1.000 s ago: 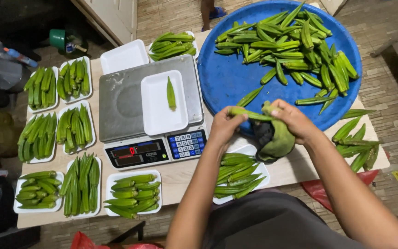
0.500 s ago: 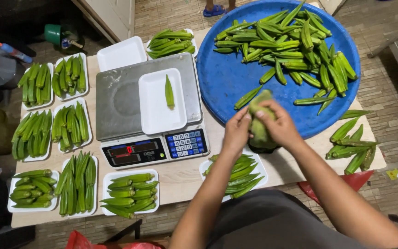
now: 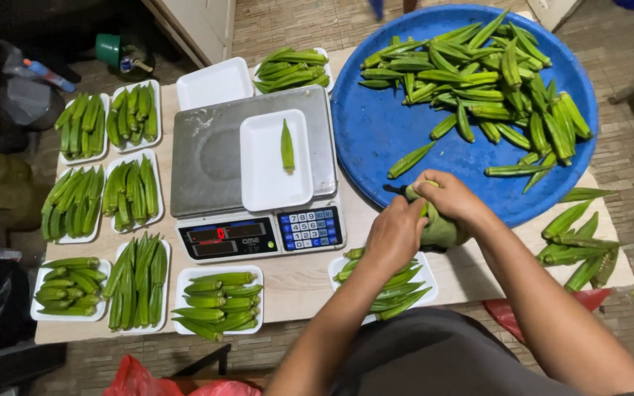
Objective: Cleaning okra pods with a cloth and weighing them before placing them into styrofoam trays for packaging.
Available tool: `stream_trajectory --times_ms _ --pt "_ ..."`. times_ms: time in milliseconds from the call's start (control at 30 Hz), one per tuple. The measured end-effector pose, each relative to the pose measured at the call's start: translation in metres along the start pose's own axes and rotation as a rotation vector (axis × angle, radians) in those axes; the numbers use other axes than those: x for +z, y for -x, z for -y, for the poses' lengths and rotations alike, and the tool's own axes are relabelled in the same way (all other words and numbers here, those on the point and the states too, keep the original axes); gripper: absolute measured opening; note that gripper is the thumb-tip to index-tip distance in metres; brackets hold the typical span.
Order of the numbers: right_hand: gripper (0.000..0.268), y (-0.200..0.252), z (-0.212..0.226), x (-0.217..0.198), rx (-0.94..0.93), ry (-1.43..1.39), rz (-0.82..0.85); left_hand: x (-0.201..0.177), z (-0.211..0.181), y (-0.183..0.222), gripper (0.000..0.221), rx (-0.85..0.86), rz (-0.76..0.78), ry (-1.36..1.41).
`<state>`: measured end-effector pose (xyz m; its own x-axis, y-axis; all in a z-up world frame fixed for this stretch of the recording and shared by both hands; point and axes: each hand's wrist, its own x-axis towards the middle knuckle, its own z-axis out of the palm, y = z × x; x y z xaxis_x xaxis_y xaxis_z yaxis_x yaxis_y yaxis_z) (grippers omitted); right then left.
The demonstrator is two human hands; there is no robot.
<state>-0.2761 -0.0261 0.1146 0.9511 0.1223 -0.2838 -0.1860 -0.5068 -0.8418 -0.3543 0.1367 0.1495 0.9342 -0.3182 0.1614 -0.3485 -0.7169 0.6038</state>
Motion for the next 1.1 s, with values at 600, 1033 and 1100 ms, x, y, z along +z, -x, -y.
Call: stream_trajectory --times_ms 600,1033,1100 --pt "0.014 0.006 -0.007 -0.004 -0.103 -0.144 -0.071 -0.009 0.021 -0.001 0.047 -0.593 -0.102 1.224" --pt "0.013 -0.002 -0.024 -0.007 -0.153 0.057 -0.251 -0.072 0.023 -0.011 0.039 -0.329 -0.585 1.188" --pt "0.013 0.005 -0.022 -0.014 -0.121 -0.058 -0.292 -0.117 0.036 -0.016 0.051 -0.390 -0.614 1.052"
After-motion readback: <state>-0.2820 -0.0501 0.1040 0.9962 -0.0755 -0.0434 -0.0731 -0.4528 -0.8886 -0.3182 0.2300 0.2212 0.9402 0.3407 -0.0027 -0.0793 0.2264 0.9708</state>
